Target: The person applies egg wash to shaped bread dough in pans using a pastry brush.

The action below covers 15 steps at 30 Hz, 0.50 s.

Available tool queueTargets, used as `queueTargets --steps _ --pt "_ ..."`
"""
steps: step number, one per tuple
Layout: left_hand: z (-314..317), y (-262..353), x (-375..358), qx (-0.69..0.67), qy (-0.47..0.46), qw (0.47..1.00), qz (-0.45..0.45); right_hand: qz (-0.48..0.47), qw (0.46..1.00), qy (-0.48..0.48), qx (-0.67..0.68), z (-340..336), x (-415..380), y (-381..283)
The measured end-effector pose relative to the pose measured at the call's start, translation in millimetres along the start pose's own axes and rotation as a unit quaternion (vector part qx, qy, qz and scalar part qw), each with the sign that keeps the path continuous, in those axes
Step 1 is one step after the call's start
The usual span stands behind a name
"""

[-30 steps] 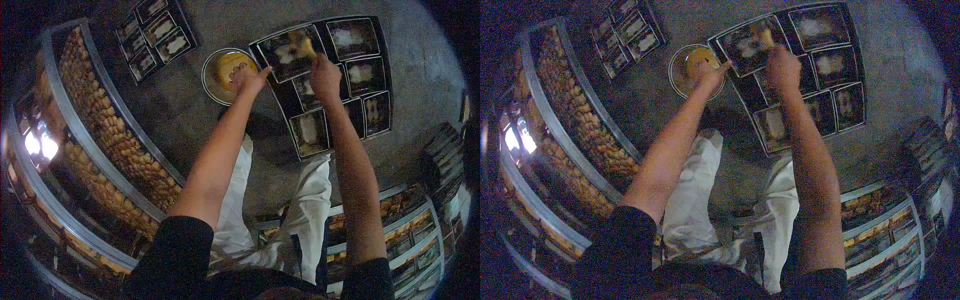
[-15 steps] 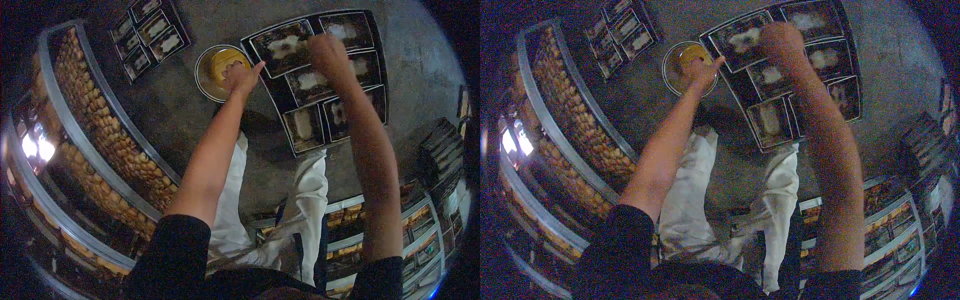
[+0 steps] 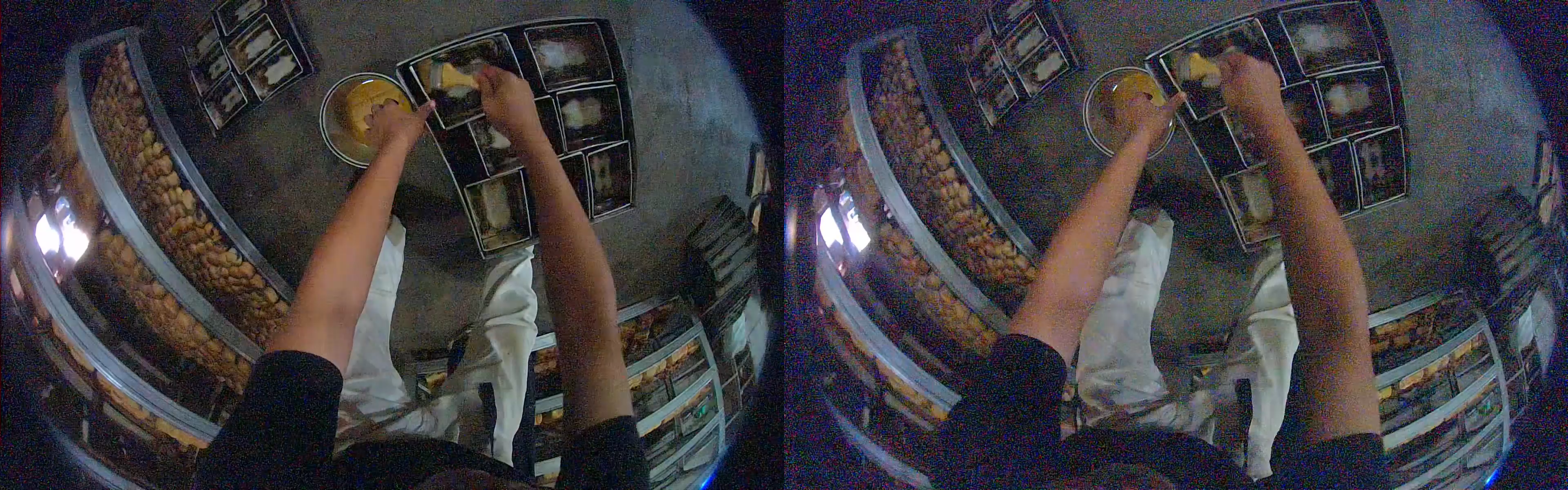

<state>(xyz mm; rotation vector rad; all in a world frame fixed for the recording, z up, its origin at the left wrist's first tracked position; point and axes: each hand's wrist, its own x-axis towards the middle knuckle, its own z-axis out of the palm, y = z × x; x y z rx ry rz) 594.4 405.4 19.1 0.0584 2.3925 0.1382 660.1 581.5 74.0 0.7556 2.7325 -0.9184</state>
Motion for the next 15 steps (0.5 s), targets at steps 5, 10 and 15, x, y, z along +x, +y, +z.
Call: queueTargets --steps 5,10,15 --pt "0.3 -3.7 0.0 -0.004 -0.001 1.000 0.004 -0.013 0.989 -0.089 -0.116 3.1 -5.9 -9.0" --pt "9.8 -7.8 1.0 -0.029 0.020 0.999 0.011 0.076 0.984 -0.035 -0.156 -12.1 7.0 -7.9" --pt "9.6 -6.3 2.5 -0.023 -0.010 1.000 0.019 0.075 0.970 0.064 -0.221 -54.0 9.0 -5.8"
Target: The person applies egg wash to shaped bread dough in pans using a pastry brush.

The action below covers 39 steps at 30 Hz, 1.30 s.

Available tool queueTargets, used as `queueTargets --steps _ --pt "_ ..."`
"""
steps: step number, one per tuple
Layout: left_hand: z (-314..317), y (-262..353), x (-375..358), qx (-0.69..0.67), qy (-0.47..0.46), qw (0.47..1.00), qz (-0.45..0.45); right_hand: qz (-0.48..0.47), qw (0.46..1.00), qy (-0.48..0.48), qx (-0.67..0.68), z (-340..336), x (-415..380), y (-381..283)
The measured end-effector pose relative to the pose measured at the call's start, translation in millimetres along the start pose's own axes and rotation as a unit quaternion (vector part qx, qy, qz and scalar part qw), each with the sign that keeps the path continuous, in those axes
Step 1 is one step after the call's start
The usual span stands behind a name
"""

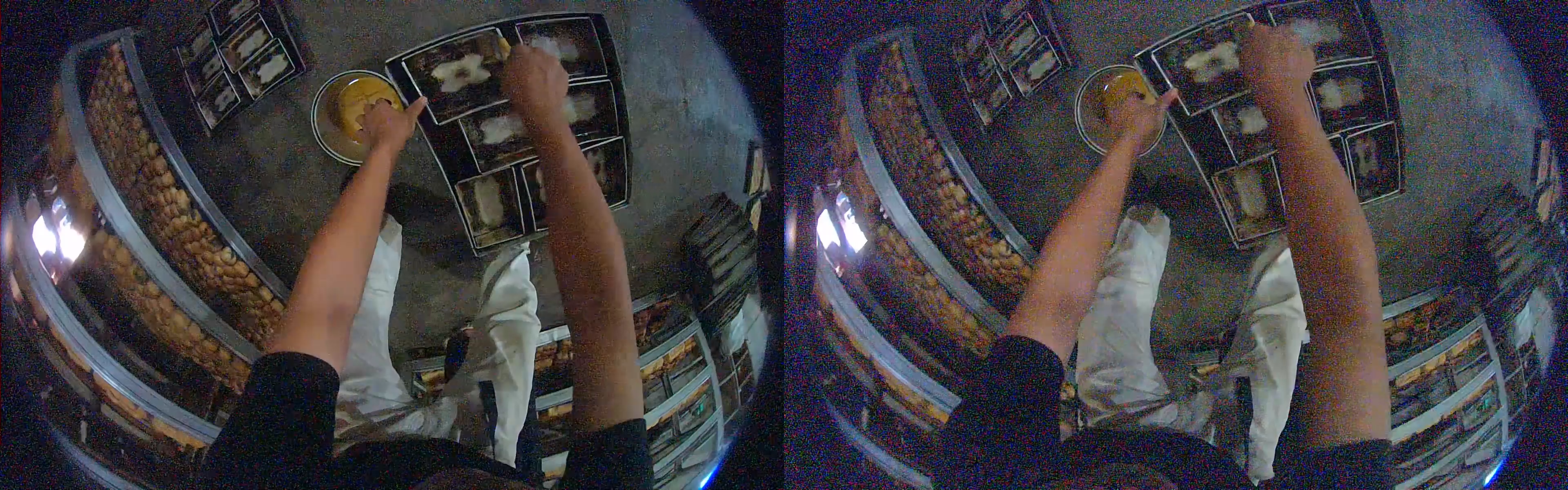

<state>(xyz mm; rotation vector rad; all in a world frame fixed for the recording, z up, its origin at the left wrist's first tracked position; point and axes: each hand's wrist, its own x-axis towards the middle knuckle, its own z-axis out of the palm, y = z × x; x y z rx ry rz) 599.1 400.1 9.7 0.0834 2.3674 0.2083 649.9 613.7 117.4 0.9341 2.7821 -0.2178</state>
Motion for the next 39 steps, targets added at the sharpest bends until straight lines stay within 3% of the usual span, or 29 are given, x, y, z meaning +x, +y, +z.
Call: queueTargets --steps 3,4,5,8,10,12,15,18,19,22,23,26,30,33,39 --pt "5.0 0.6 1.2 0.007 0.014 1.000 -0.014 -0.106 0.994 0.000 0.001 21.7 -24.6 -21.3" --pt "5.9 1.3 0.0 0.008 0.021 0.999 -0.027 -0.138 0.989 -0.008 0.057 35.8 -35.0 -25.1" --pt "5.3 2.1 -0.3 0.004 0.010 0.999 -0.033 -0.138 0.984 -0.113 -0.005 24.9 -42.0 -40.2" --pt "-2.7 6.4 -2.0 0.001 -0.010 0.999 -0.041 -0.158 0.974 -0.160 0.031 12.1 -60.9 -41.5" --pt "-13.2 12.0 -11.2 0.009 -0.008 0.999 -0.035 -0.091 0.981 -0.170 0.003 5.1 -53.2 -26.0" --pt "-5.3 8.2 -4.9 0.009 0.011 1.000 -0.022 -0.066 0.996 -0.067 -0.012 6.3 -45.3 -7.3" --pt "-6.7 7.0 -8.0 0.005 -0.002 0.999 -0.034 -0.064 0.995 -0.078 -0.024 9.5 -30.8 -12.6" --pt "-4.6 6.6 -5.7 -0.001 -0.008 0.999 -0.042 -0.164 0.974 -0.155 0.029 5.3 -34.7 -32.5" --pt "-2.5 6.1 -1.0 -0.003 -0.005 0.999 -0.042 -0.125 0.974 -0.186 0.042 7.8 -33.1 -40.6" --pt "-13.7 8.3 -11.8 0.016 -0.008 1.000 -0.023 -0.034 0.991 -0.129 0.018 -10.5 -39.5 -44.8" --pt "-3.3 3.4 -16.2 0.026 0.099 0.994 0.028 -0.038 0.996 -0.083 0.010 -7.3 -45.2 -40.7" --pt "4.9 -23.0 -7.2 -0.088 0.068 0.991 0.076 0.042 0.998 -0.051 0.021 -21.4 -67.9 -50.0" --pt "15.9 -87.8 -17.6 -0.113 0.140 0.969 0.168 0.007 0.983 -0.112 0.146 -19.8 -117.2 -89.3" --pt "57.8 -169.5 -7.7 -0.140 0.153 0.957 0.205 -0.041 0.976 -0.151 0.148 15.0 -135.7 -132.3" --pt "79.9 -322.8 10.6 -0.003 -0.049 0.990 0.135 -0.024 0.962 -0.266 0.051 171.9 -104.8 -184.5"
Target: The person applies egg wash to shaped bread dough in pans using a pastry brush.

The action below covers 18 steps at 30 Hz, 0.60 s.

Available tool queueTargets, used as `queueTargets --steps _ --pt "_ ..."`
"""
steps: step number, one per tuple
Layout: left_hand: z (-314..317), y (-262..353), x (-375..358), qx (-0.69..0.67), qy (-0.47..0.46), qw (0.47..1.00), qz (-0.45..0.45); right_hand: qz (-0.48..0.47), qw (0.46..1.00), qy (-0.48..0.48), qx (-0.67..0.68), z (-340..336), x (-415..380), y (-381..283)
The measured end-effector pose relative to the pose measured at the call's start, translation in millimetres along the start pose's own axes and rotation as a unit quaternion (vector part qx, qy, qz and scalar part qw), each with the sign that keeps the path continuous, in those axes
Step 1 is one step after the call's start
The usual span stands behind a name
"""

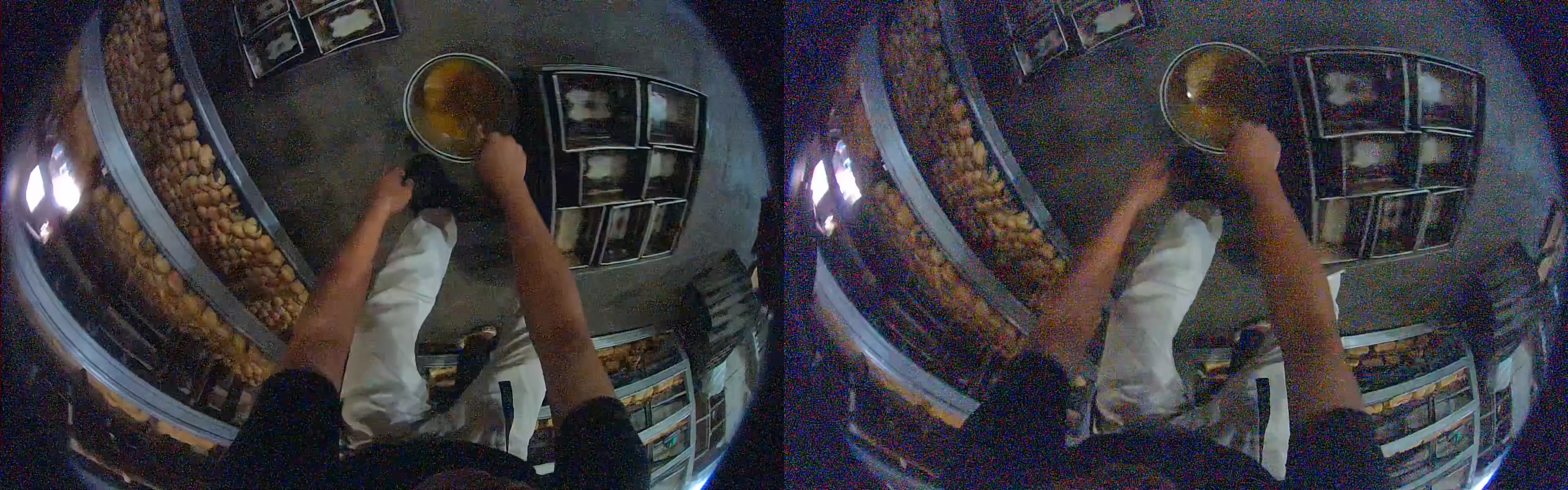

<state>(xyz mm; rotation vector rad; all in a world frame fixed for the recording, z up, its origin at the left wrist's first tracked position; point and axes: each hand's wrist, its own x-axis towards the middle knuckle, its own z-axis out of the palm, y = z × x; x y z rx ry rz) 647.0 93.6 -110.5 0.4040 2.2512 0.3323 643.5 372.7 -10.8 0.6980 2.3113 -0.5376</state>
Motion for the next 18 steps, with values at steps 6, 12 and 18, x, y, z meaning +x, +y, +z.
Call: queueTargets --steps 6,12,18 --pt "-63.9 -37.2 0.6 0.007 -0.147 0.981 -0.124 0.016 0.992 0.006 0.129 63.8 43.7 1.5" --pt "-86.1 -8.3 18.0 -0.051 -0.028 0.995 -0.076 -0.021 0.996 -0.008 0.081 43.4 14.7 13.7" --pt "-111.2 80.9 16.9 -0.103 0.010 0.993 -0.050 0.046 0.981 0.030 0.184 24.5 -27.7 26.1"
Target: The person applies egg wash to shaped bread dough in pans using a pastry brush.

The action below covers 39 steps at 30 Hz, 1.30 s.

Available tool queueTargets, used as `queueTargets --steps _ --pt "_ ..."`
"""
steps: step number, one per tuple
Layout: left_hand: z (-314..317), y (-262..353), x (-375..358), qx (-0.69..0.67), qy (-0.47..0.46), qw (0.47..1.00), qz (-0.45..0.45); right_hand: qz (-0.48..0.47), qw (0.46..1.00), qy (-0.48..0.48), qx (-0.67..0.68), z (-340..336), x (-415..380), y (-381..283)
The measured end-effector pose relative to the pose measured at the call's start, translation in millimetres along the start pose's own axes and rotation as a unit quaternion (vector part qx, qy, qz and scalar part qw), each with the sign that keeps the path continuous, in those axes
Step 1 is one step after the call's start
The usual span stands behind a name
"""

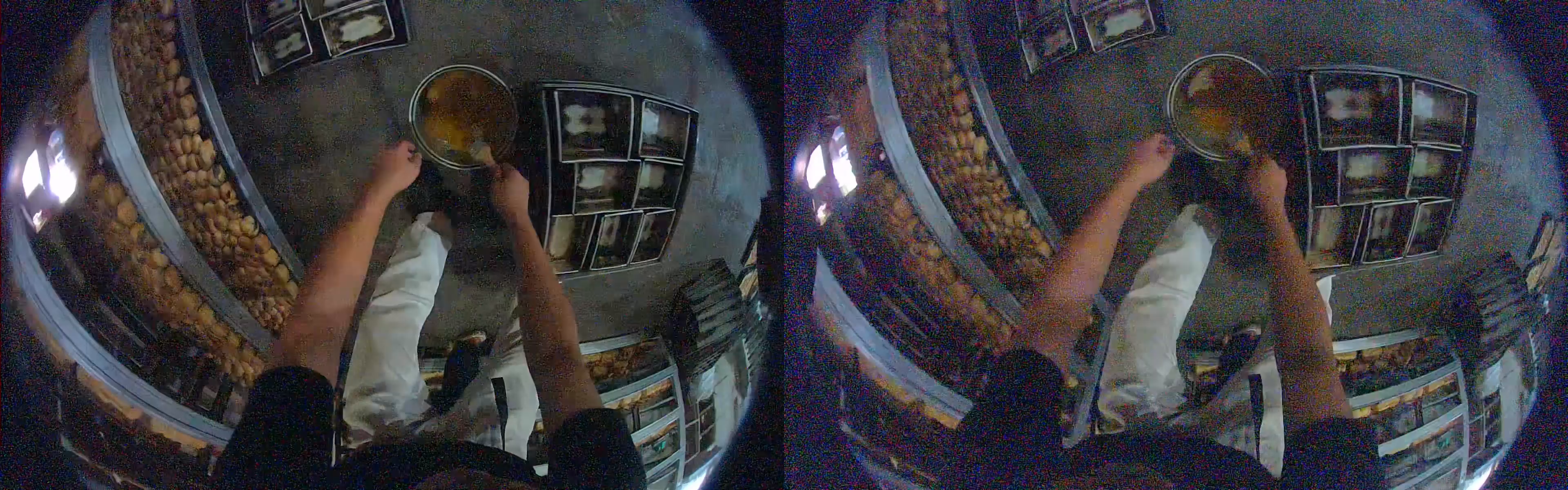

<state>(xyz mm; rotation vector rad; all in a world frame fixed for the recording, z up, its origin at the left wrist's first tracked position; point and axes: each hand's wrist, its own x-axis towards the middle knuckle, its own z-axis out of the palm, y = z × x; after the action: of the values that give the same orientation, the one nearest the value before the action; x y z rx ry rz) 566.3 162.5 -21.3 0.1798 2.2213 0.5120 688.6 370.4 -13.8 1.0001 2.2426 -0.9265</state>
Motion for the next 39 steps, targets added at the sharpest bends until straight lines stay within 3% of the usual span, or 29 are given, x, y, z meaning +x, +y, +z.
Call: queueTargets --steps 6,8,10,12,15,17,19,21,23,25,27,30,33,36,39 --pt "45.9 42.9 -11.3 -0.044 0.046 0.998 0.019 0.019 0.998 -0.051 -0.002 15.4 -1.1 47.8" --pt "48.5 54.1 -15.3 -0.023 0.118 0.992 0.023 0.039 0.996 -0.074 0.031 7.9 -7.5 48.9" --pt "49.8 75.9 -25.9 -0.066 0.200 0.977 0.012 -0.009 0.992 -0.003 0.127 -9.6 -27.7 53.3" --pt "47.5 115.6 -36.9 -0.175 0.293 0.940 -0.014 -0.028 0.973 0.029 0.229 -52.0 -47.8 62.7" --pt "66.7 130.1 -25.9 -0.221 0.355 0.908 -0.012 -0.016 0.929 0.036 0.368 -139.9 -80.1 70.1" --pt "73.7 178.7 -41.7 -0.089 0.352 0.930 0.052 -0.018 0.910 0.082 0.407 -189.8 -88.1 94.3" --pt "82.1 241.3 -51.6 0.022 0.337 0.933 0.122 0.027 0.939 0.047 0.339 -243.5 -74.1 127.1" --pt "95.9 292.4 -43.8 0.112 0.308 0.924 0.195 -0.051 0.950 0.165 0.261 -277.0 -49.0 160.1" --pt "106.5 337.1 -27.1 0.165 0.300 0.891 0.298 -0.011 0.964 0.195 0.181 -306.9 -16.9 178.2" --pt "121.5 373.4 -7.3 0.190 0.288 0.877 0.334 -0.068 0.969 0.226 0.080 -326.7 17.4 196.9" --pt "132.9 400.7 7.3 0.219 0.290 0.870 0.333 -0.159 0.961 0.228 -0.016 -345.7 36.5 195.4" --pt "141.8 420.3 20.6 0.266 0.273 0.872 0.308 -0.083 0.982 0.171 -0.019 -347.5 72.7 180.9" --pt "142.7 424.8 25.0 0.344 0.268 0.856 0.280 -0.211 0.958 0.182 -0.065 -338.9 94.3 174.4" --pt "143.1 426.0 31.7 0.385 0.289 0.827 0.290 -0.146 0.971 0.157 -0.108 -353.2 106.9 185.2" --pt "141.9 428.6 35.2 0.402 0.287 0.815 0.303 -0.092 0.950 0.253 -0.161 -376.7 99.0 196.2"
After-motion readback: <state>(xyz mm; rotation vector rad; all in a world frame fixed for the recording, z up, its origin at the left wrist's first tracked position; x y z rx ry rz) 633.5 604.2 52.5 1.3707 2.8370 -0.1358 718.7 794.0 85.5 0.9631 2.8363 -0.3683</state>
